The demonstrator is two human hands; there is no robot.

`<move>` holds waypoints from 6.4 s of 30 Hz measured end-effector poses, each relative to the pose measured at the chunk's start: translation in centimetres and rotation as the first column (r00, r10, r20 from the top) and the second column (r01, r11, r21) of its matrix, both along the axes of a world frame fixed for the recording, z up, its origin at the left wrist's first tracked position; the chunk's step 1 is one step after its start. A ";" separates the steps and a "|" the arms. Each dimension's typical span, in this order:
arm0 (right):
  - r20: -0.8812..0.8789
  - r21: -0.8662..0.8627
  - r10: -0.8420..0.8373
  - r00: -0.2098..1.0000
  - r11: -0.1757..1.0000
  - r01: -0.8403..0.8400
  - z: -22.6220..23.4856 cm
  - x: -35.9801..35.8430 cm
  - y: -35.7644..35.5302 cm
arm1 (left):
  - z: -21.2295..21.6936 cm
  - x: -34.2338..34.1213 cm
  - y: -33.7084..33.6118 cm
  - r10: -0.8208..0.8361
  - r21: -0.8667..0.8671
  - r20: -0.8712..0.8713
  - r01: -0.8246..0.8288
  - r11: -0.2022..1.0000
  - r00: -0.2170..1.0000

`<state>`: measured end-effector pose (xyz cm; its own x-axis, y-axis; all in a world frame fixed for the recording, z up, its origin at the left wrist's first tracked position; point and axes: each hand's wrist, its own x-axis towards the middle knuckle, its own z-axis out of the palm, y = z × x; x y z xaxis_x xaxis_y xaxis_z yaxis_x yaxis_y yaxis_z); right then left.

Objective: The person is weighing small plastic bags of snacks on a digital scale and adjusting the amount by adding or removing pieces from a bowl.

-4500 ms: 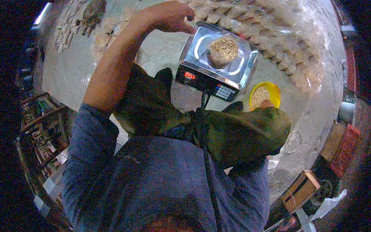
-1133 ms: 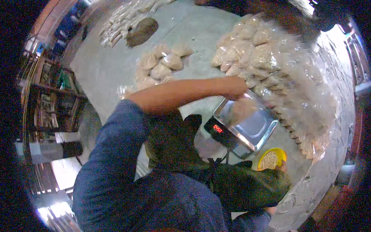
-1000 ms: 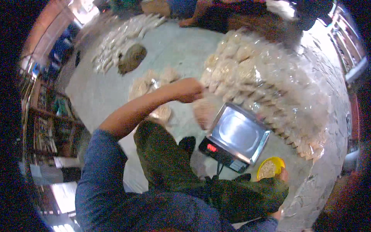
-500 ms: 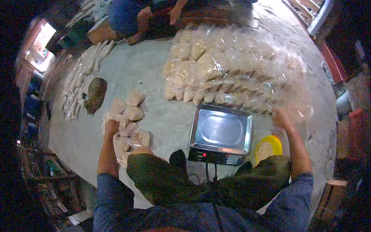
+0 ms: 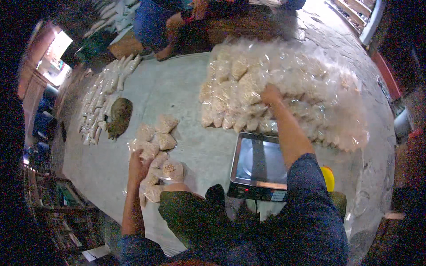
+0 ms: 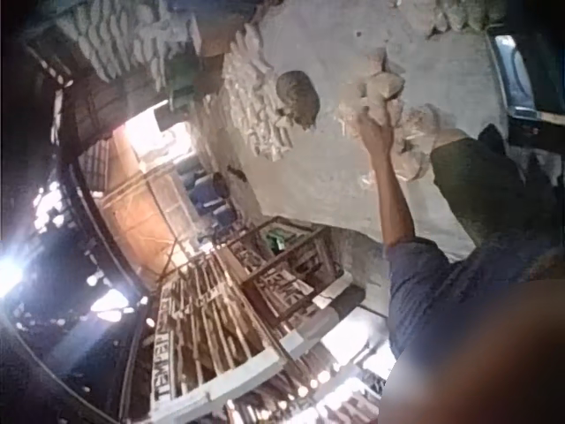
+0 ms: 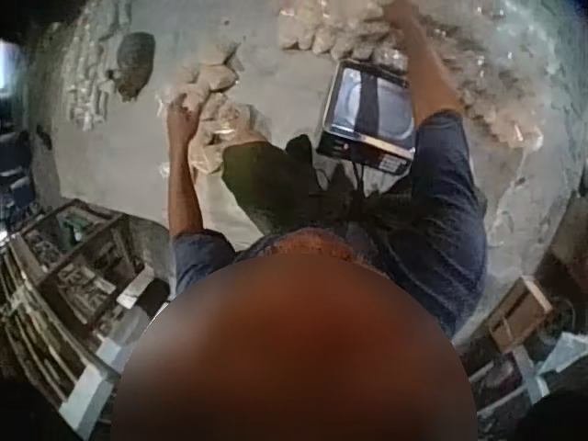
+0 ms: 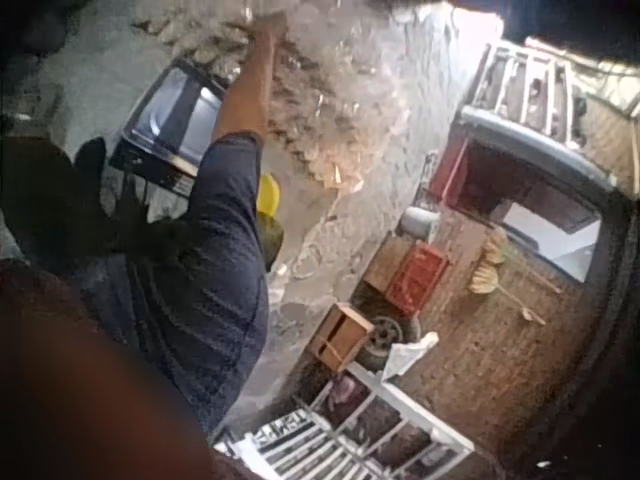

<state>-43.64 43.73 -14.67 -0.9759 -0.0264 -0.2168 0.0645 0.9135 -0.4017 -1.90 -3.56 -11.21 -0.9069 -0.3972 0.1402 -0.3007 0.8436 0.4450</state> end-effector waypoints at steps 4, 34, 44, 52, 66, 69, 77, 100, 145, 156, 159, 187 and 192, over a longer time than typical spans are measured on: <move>-0.279 0.140 0.180 0.943 0.979 -0.146 -0.2 1.0 -2.5 | 7.1 5.0 4.0 0.069 0.242 0.066 -0.084 0.967 0.995; -0.326 -0.103 0.805 0.495 0.490 -0.865 9.8 31.9 10.6 | -4.9 -10.0 41.4 -0.405 0.845 0.202 0.051 0.532 0.892; -0.005 -0.057 0.855 0.519 0.518 -0.854 7.4 33.0 11.6 | -8.4 -6.3 41.4 -0.117 0.650 0.284 -0.101 0.753 0.952; 0.157 -0.165 0.785 0.599 0.619 -0.768 5.6 31.3 10.0 | -12.7 -6.4 41.0 -0.232 0.626 0.200 0.058 0.778 0.952; 0.496 0.000 0.402 0.770 0.887 -0.462 0.0 28.6 12.4 | -13.7 -6.2 41.1 -0.321 0.670 0.147 0.145 0.728 0.936; 0.328 0.131 0.640 0.695 0.698 -0.704 -5.3 27.9 15.1 | -13.1 -6.5 41.8 -0.383 0.719 0.188 0.139 0.681 0.904; 0.058 -0.014 0.481 0.875 0.877 -0.481 -3.5 26.8 14.7 | -8.5 -9.1 40.7 -0.393 0.783 0.006 0.240 0.574 0.919; -0.012 -0.046 0.588 0.809 0.808 -0.588 4.9 25.3 14.9 | -5.9 -10.2 39.0 -0.330 0.519 0.183 0.194 0.833 0.926; 0.350 0.274 0.649 0.676 0.619 -0.736 12.3 30.2 13.6 | 1.6 -13.5 44.2 -0.814 -0.042 0.447 0.918 0.395 0.370; 0.368 0.252 0.642 0.673 0.628 -0.737 11.3 29.8 14.8 | 6.5 -13.5 42.7 -0.837 0.030 0.458 0.936 0.350 0.298; 0.170 0.146 0.754 0.634 0.617 -0.773 13.6 29.9 14.3 | 9.3 -12.7 38.1 -0.825 -0.065 0.348 0.889 0.453 0.446; -0.040 0.163 0.834 0.550 0.548 -0.820 -2.6 24.3 9.6 | 15.3 -8.4 26.9 -0.677 0.111 0.378 0.695 0.710 0.631; -0.003 0.135 0.873 0.488 0.484 -0.865 -1.9 25.3 7.1 | 15.0 -8.0 26.4 -0.653 0.106 0.407 0.677 0.728 0.639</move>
